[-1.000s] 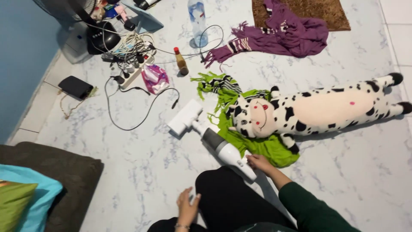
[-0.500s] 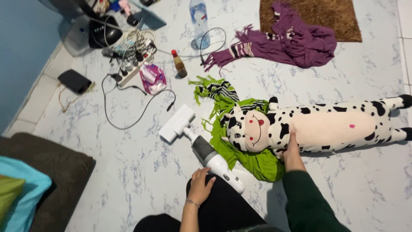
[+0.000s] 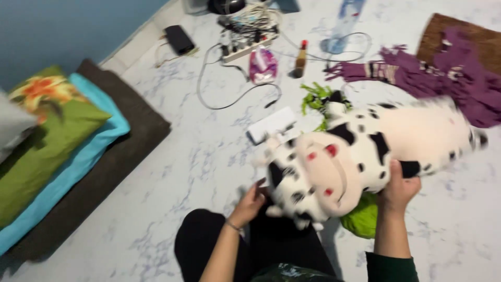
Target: Vacuuming dust from pillows and a large plush cow toy using a handheld vacuum.
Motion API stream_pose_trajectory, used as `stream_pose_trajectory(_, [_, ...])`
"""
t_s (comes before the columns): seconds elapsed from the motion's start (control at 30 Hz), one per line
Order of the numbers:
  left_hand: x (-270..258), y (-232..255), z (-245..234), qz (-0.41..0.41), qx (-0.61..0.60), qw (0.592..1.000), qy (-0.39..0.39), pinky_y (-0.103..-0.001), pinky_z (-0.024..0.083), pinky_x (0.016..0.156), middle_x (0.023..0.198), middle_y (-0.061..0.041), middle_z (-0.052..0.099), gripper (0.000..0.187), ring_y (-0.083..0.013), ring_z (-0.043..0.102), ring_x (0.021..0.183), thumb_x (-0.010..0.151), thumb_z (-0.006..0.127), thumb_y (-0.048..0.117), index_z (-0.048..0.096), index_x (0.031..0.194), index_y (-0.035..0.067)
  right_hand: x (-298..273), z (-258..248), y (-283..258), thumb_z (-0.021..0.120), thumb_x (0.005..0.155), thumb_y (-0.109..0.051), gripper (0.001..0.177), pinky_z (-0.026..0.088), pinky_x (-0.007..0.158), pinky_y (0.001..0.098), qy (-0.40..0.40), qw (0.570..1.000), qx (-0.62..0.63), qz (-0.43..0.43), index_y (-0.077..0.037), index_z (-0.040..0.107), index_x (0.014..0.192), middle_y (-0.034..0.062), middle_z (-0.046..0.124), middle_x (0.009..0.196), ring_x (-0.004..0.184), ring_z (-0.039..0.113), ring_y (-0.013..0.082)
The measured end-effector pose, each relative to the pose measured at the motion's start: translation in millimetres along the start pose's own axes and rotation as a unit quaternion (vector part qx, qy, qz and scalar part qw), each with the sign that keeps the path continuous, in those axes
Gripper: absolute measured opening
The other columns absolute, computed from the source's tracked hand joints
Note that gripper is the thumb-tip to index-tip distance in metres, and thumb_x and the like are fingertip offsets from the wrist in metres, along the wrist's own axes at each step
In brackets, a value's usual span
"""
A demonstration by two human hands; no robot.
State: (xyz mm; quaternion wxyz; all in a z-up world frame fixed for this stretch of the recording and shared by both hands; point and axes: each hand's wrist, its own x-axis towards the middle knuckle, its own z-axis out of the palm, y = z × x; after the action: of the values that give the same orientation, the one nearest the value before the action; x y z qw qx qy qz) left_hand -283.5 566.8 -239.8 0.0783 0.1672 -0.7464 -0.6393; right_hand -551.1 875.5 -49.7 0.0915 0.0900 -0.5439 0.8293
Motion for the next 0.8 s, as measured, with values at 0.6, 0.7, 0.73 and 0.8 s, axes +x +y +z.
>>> stream_pose_trajectory(0.6, [-72, -105, -57, -0.161, -0.574, 0.714, 0.367, -0.051, 0.062, 0.087, 0.133, -0.019, 0.063, 0.072, -0.0357, 0.068, 0.112, 0.085, 0.081, 0.012, 0.044, 0.147, 0.005, -157, 200, 327, 0.072, 0.089, -0.019, 0.011, 0.048, 0.068, 0.035, -0.304, 0.867, -0.325, 0.223, -0.012, 0.073, 0.097, 0.008, 0.067, 0.083, 0.076, 0.061, 0.0196])
stream_pose_trajectory(0.7, [-49, -110, -55, -0.195, -0.541, 0.705, 0.414, -0.055, 0.063, 0.082, 0.128, -0.021, 0.065, 0.075, -0.0373, 0.07, 0.106, 0.082, 0.079, 0.003, 0.04, 0.146, 0.007, -155, 142, 281, 0.076, 0.075, -0.026, 0.025, 0.053, 0.082, 0.0438, -0.237, 0.762, -0.602, 0.019, -0.011, 0.078, 0.095, 0.0142, 0.073, 0.097, 0.093, 0.067, 0.032])
stream_pose_trajectory(0.73, [-45, -110, -52, -0.194, -0.519, 0.711, 0.434, -0.055, 0.062, 0.082, 0.127, -0.02, 0.065, 0.079, -0.0362, 0.07, 0.105, 0.08, 0.078, -0.001, 0.037, 0.146, 0.011, -155, 117, 255, 0.081, 0.07, -0.036, 0.038, 0.051, 0.087, 0.0495, -0.168, 0.704, -0.684, -0.091, -0.008, 0.077, 0.097, 0.0161, 0.072, 0.107, 0.102, 0.065, 0.0377])
stream_pose_trajectory(0.8, [-41, -108, -49, -0.183, -0.516, 0.712, 0.44, -0.055, 0.062, 0.083, 0.129, -0.019, 0.064, 0.082, -0.0354, 0.07, 0.107, 0.08, 0.079, -0.002, 0.034, 0.148, 0.011, -153, 21, 262, 0.083, 0.07, -0.045, 0.054, 0.052, 0.085, 0.0488, -0.177, 0.695, -0.697, -0.021, -0.004, 0.072, 0.103, 0.0192, 0.072, 0.104, 0.1, 0.067, 0.0382])
